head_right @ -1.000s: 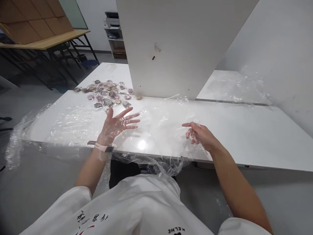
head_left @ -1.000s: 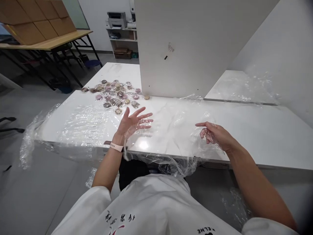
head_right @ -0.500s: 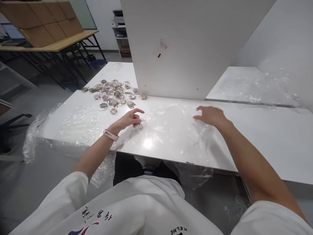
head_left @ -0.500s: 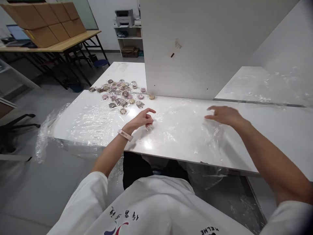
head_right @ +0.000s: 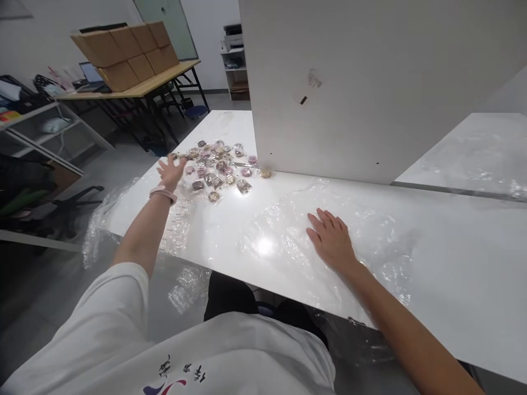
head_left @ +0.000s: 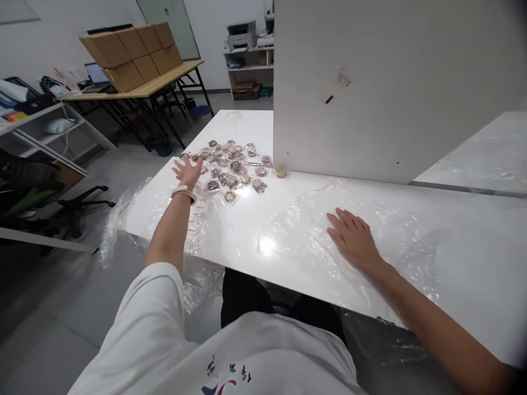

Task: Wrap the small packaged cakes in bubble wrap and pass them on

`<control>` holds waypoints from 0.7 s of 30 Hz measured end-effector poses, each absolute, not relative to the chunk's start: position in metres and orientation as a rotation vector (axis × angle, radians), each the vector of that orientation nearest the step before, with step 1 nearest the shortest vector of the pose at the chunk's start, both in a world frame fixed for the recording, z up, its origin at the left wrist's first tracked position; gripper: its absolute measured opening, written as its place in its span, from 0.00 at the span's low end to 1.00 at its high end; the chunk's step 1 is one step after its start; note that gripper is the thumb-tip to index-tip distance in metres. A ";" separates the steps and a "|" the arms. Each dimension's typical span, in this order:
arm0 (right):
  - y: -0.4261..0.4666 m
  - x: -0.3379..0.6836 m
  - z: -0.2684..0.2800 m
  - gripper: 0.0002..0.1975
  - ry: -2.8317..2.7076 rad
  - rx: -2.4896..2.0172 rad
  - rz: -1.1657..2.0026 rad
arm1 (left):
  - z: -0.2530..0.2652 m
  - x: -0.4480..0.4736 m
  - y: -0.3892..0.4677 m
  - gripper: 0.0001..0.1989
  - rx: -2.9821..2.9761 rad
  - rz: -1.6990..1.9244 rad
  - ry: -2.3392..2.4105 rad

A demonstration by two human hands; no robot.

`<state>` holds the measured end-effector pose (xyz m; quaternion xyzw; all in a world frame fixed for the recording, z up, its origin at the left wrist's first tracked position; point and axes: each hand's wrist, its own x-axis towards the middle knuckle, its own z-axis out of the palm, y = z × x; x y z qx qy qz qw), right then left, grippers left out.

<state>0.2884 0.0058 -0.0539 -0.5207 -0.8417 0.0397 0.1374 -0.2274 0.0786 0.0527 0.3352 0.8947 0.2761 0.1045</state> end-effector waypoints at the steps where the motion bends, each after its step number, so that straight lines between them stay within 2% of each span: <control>1: 0.007 0.290 -0.054 0.25 -2.430 -1.504 0.103 | 0.053 -0.250 0.081 0.43 0.904 0.829 2.645; 6: 0.009 0.291 -0.050 0.25 -2.422 -1.484 0.092 | 0.054 -0.315 0.095 0.42 0.742 0.866 2.703; 11: 0.012 0.293 -0.057 0.25 -2.435 -1.496 0.070 | 0.045 -0.337 0.140 0.41 0.963 0.705 2.785; 18: 0.014 0.299 -0.067 0.26 -2.464 -1.532 -0.018 | 0.030 -0.346 0.219 0.41 1.110 0.513 2.613; 21: 0.012 0.297 -0.065 0.26 -2.459 -1.550 -0.024 | 0.019 -0.327 0.232 0.38 1.303 0.370 2.499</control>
